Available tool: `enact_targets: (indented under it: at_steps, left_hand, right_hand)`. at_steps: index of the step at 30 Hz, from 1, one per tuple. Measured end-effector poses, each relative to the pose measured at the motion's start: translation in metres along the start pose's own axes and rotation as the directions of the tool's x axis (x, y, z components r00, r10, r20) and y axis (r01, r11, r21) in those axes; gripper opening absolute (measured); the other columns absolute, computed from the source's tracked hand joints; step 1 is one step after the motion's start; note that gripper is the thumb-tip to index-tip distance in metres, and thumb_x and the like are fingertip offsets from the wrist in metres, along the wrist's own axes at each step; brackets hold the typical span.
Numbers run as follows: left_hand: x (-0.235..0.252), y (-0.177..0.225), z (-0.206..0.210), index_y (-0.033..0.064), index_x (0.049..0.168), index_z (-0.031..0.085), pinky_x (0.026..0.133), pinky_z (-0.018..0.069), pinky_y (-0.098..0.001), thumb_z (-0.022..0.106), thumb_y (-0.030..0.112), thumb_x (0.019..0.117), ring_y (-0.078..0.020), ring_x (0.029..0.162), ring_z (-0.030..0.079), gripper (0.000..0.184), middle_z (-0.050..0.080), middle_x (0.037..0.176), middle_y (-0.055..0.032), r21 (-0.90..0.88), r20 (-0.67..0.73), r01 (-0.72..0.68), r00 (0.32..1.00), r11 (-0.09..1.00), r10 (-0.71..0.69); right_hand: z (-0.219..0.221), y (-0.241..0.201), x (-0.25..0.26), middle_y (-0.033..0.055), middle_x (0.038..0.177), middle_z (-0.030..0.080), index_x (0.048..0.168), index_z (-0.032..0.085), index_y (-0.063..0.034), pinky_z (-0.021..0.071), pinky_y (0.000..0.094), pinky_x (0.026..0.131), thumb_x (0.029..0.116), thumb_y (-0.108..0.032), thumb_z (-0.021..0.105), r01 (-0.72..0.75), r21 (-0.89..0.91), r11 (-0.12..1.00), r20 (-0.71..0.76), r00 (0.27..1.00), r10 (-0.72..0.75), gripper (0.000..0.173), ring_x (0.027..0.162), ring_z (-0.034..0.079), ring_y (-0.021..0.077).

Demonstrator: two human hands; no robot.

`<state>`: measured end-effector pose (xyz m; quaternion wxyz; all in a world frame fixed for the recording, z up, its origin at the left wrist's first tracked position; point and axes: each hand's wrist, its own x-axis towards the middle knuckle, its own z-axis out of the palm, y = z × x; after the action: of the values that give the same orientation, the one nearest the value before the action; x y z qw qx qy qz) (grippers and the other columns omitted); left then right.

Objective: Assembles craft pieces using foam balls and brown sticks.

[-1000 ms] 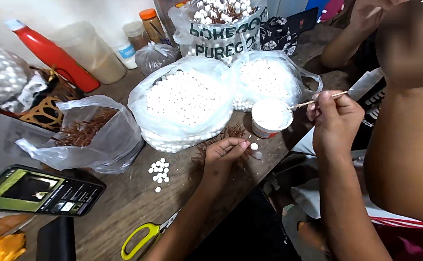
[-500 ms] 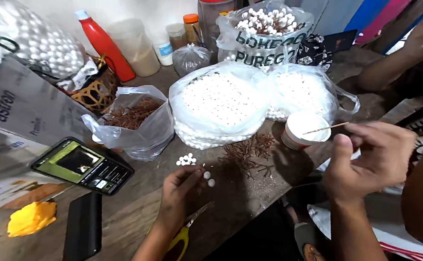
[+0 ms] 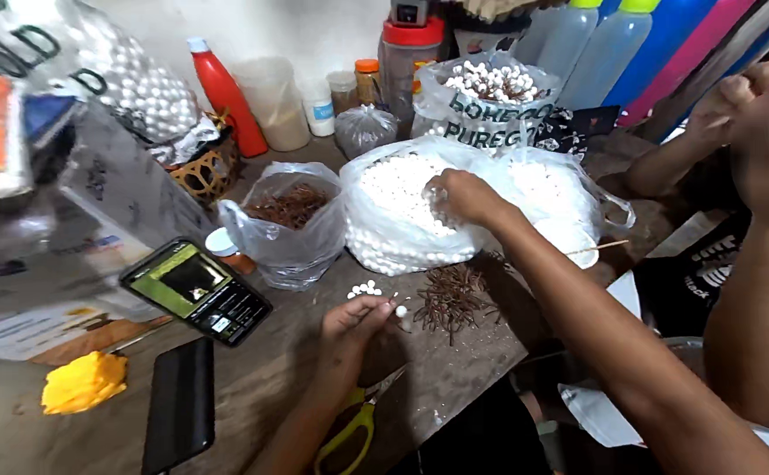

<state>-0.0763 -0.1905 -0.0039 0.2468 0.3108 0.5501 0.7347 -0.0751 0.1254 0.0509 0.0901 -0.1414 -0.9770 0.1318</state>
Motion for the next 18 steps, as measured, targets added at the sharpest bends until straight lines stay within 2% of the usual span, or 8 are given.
enact_targets:
  at_steps: [4, 9, 12, 15, 18]
  left_hand:
    - [0.002, -0.008, -0.005, 0.0046, 0.094, 0.073, 0.064, 0.0571, -0.0210, 0.054, 0.002, 0.0995, -0.0049, 0.068, 0.067, 0.020, 0.074, 0.080, 0.0023, -0.037, -0.039, 0.006, 0.999, 0.999, -0.008]
    - [-0.006, -0.027, -0.010, 0.0030, 0.096, 0.073, 0.063, 0.0567, -0.0208, 0.056, 0.001, 0.0996, -0.0045, 0.066, 0.066, 0.017, 0.073, 0.080, 0.0025, -0.033, -0.024, -0.027, 0.999, 0.999, 0.027]
    - [-0.008, -0.028, -0.011, 0.0019, 0.098, 0.072, 0.062, 0.0560, -0.0194, 0.056, 0.000, 0.0993, -0.0035, 0.066, 0.066, 0.015, 0.073, 0.082, 0.0032, -0.006, -0.029, -0.074, 0.997, 0.997, 0.074]
    - [-0.008, -0.028, -0.013, 0.0008, 0.099, 0.071, 0.062, 0.0562, -0.0198, 0.056, 0.001, 0.0996, -0.0038, 0.067, 0.066, 0.015, 0.073, 0.081, 0.0027, 0.028, -0.050, -0.135, 0.989, 0.991, 0.136]
    - [-0.011, -0.025, -0.017, 0.0018, 0.095, 0.073, 0.066, 0.0572, -0.0202, 0.059, 0.000, 0.0990, -0.0043, 0.068, 0.067, 0.015, 0.074, 0.081, 0.0019, 0.068, -0.109, -0.146, 0.982, 0.987, 0.153]
  right_hand:
    - [0.015, 0.000, 0.005, 0.0242, 0.116, 0.066, 0.120, 0.072, -0.0042, 0.0524, 0.0643, 0.089, 0.0936, -0.010, 0.071, -0.023, -0.008, 1.000, -0.027, 0.999, 0.023, 0.027, 0.105, 0.066, 0.0435]
    - [0.017, 0.010, -0.004, 0.0210, 0.103, 0.069, 0.112, 0.070, 0.0003, 0.0530, 0.0643, 0.084, 0.0915, -0.007, 0.071, 0.024, 0.081, 0.996, -0.087, 0.996, -0.017, 0.021, 0.095, 0.068, 0.0409]
    - [0.019, 0.010, -0.004, 0.0197, 0.105, 0.070, 0.113, 0.070, -0.0013, 0.0533, 0.0633, 0.084, 0.0950, -0.010, 0.069, 0.027, 0.057, 0.998, -0.066, 0.998, -0.023, 0.020, 0.095, 0.069, 0.0392]
    - [0.020, 0.006, -0.002, 0.0195, 0.111, 0.070, 0.118, 0.072, -0.0032, 0.0530, 0.0631, 0.088, 0.0985, -0.015, 0.065, -0.012, 0.017, 1.000, -0.042, 0.999, 0.013, 0.024, 0.100, 0.069, 0.0386]
    - [0.021, 0.000, 0.000, 0.0220, 0.110, 0.069, 0.115, 0.072, -0.0015, 0.0514, 0.0658, 0.089, 0.0950, -0.012, 0.069, -0.046, 0.019, 0.999, -0.035, 0.998, 0.047, 0.023, 0.102, 0.067, 0.0419]
